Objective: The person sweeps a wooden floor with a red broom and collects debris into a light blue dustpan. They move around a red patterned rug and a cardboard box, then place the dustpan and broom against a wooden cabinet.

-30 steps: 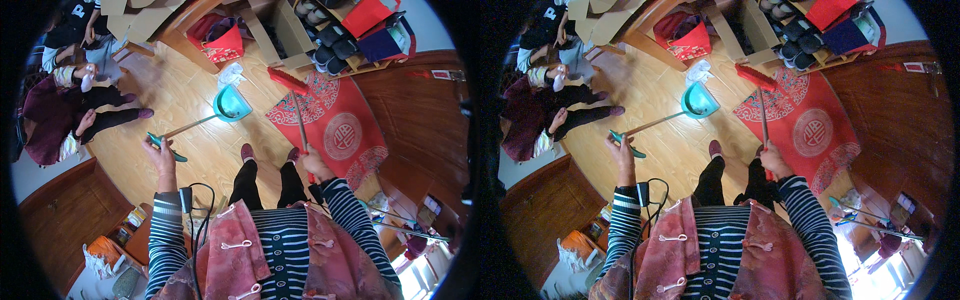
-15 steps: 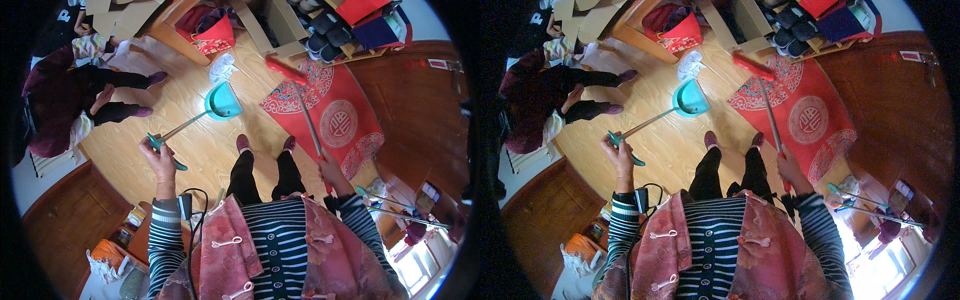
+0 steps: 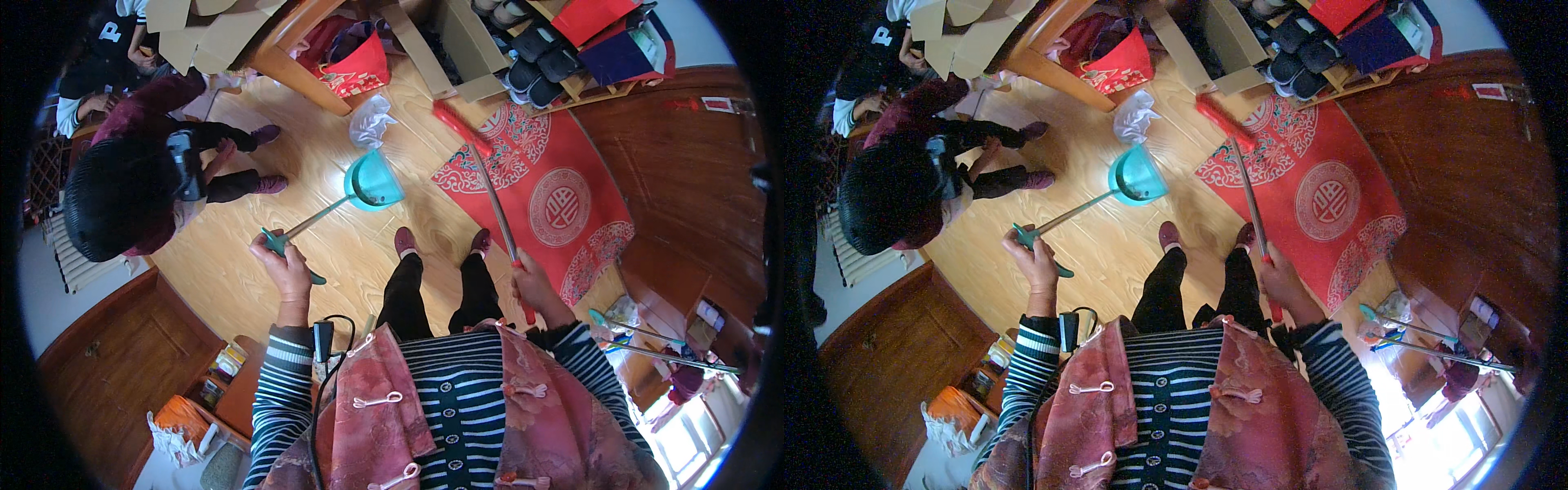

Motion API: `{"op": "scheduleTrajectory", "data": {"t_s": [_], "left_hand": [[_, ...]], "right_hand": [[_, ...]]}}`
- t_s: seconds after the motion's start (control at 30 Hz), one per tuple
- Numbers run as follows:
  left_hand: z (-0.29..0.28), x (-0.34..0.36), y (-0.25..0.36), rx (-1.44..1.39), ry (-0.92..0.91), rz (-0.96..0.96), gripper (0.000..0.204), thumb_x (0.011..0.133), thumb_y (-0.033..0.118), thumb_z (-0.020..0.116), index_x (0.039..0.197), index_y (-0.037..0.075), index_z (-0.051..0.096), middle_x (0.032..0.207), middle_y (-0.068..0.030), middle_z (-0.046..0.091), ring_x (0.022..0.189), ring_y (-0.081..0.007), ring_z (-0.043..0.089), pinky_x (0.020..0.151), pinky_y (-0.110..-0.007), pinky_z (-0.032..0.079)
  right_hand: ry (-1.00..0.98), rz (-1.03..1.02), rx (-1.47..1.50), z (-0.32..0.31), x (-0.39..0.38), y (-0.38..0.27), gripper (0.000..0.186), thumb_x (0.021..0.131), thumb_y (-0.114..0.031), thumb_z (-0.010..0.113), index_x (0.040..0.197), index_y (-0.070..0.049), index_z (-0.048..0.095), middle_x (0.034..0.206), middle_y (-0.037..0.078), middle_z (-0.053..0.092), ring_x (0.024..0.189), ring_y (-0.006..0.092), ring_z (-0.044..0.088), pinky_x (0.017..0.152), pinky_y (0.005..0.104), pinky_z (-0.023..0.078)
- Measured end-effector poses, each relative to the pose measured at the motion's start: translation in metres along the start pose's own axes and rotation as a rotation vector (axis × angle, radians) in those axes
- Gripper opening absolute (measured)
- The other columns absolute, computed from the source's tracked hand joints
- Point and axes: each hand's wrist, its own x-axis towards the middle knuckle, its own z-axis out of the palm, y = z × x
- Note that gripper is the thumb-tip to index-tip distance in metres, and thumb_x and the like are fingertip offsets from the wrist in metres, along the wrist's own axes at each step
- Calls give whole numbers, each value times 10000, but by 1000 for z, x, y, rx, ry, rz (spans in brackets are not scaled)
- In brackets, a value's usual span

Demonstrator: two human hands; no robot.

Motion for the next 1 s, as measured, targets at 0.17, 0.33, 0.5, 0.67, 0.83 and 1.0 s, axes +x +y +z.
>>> {"op": "scheduleTrajectory", "data": {"t_s": [0.17, 0.33, 0.5, 0.67, 0.83, 1.0], "left_hand": [[3, -1, 2, -36, -20, 33, 387, 818, -38, 419, 1156, 72, 266, 1062, -132, 489, 543, -121, 480, 449, -247, 423], [5, 2, 0, -62, -21, 15, 390, 814, -43, 411, 1159, 64, 266, 1066, -140, 485, 536, -134, 493, 456, -257, 449], [6, 2, 0, -54, -24, 36, 370, 835, -17, 411, 1169, 56, 268, 1065, -145, 492, 540, -147, 514, 475, -263, 463], [5, 1, 1, -72, -27, 9, 355, 853, 1, 412, 1174, 53, 271, 1066, -145, 496, 550, -147, 525, 491, -261, 468], [6, -1, 1, -81, -44, 24, 351, 858, 6, 415, 1174, 50, 269, 1069, -146, 494, 560, -142, 530, 492, -252, 464], [7, -1, 4, -83, -57, 40, 345, 855, 10, 416, 1163, 45, 265, 1063, -148, 491, 562, -140, 533, 492, -246, 460]], "right_hand": [[-14, -98, -230, 29, 85, -38, 437, 865, -105, 448, 1297, -61, 393, 712, 124, 566, 579, 239, 578, 497, 365, 453], [56, -81, -784, 76, 95, -16, 570, 819, -84, 432, 1363, 10, 290, 1082, 276, 591, 1003, 428, 576, 834, 473, 460], [-146, -56, -368, 26, 20, 2, 605, 848, -129, 499, 1413, -89, 286, 707, 77, 553, 578, 208, 559, 540, 314, 472], [-43, 91, -137, -4, -39, 18, 607, 879, -125, 490, 1443, -153, 266, 638, -1, 446, 461, 91, 442, 413, 260, 384], [157, 18, -71, 16, 33, 39, 387, 884, -116, 460, 1265, -69, 415, 593, 24, 426, 442, 135, 453, 412, 289, 400], [39, -31, -71, 64, 32, 55, 274, 890, -144, 466, 1137, -38, 410, 695, 99, 512, 516, 201, 538, 424, 353, 434]]}}
